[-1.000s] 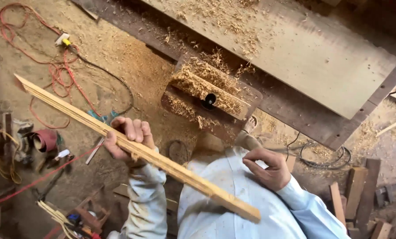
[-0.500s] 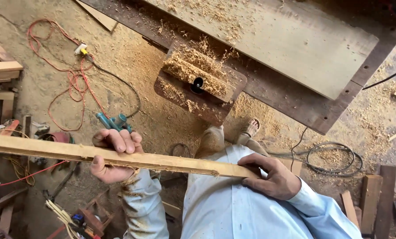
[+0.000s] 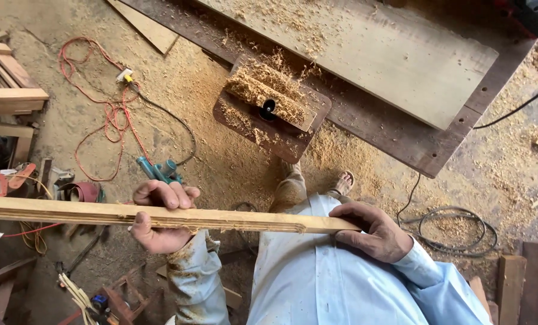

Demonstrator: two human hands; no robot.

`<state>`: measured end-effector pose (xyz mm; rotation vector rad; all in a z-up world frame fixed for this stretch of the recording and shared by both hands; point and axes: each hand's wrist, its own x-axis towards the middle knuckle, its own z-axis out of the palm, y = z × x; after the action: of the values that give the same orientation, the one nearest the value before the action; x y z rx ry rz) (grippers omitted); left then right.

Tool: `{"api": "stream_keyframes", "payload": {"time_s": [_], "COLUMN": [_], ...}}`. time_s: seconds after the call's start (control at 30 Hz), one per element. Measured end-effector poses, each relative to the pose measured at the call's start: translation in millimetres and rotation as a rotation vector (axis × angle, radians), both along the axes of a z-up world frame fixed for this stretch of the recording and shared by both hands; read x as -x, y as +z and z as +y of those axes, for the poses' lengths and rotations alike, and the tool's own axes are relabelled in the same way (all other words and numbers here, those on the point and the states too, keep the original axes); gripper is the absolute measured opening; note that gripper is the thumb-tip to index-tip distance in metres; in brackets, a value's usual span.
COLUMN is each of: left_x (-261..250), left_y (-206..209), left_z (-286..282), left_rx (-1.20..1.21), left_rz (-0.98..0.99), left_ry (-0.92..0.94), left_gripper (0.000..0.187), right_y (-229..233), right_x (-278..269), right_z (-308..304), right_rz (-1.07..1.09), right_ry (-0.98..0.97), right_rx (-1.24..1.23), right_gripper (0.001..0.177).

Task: Processing a wooden strip by sanding it with an angle grinder and then feeding it through a manual shaping jig to create a profile.

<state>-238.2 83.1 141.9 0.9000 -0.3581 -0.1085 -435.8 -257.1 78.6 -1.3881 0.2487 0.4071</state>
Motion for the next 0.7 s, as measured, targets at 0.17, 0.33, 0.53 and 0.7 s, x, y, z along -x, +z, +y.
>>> {"api": "stream_keyframes", "payload": {"time_s": [0.17,0.33,0.53,0.7], "left_x": [11.1,20.2,-22.4,-66.2], "left_y": [-2.3,-31.6,-43.7,-110.7], "left_z": [-11.4,-3.3,28.6,67.8], "left_rx": [-0.047,-0.044,0.114,-0.207], "left_rz": [0.01,0.094,0.435,0.696], "left_ry": [0.05,0.022,0.114,0.213], "left_gripper": [0.034,0.044,0.051,0.037], "right_y": [-25.8,-48.8,-68.4,-107.8], "right_x": [10.2,10.9,8.8,3.1], "right_z": [-3.6,-6.4,-1.1,20.1], "right_rz": [-0.066,-0.016,0.173,0.233], "right_ry": [-0.044,-0.144,-0.315,-0.399], "right_rx": [-0.035,-0.012,-0.005,0.088], "right_gripper": [0.038,0.043,0.048,0.046]}}
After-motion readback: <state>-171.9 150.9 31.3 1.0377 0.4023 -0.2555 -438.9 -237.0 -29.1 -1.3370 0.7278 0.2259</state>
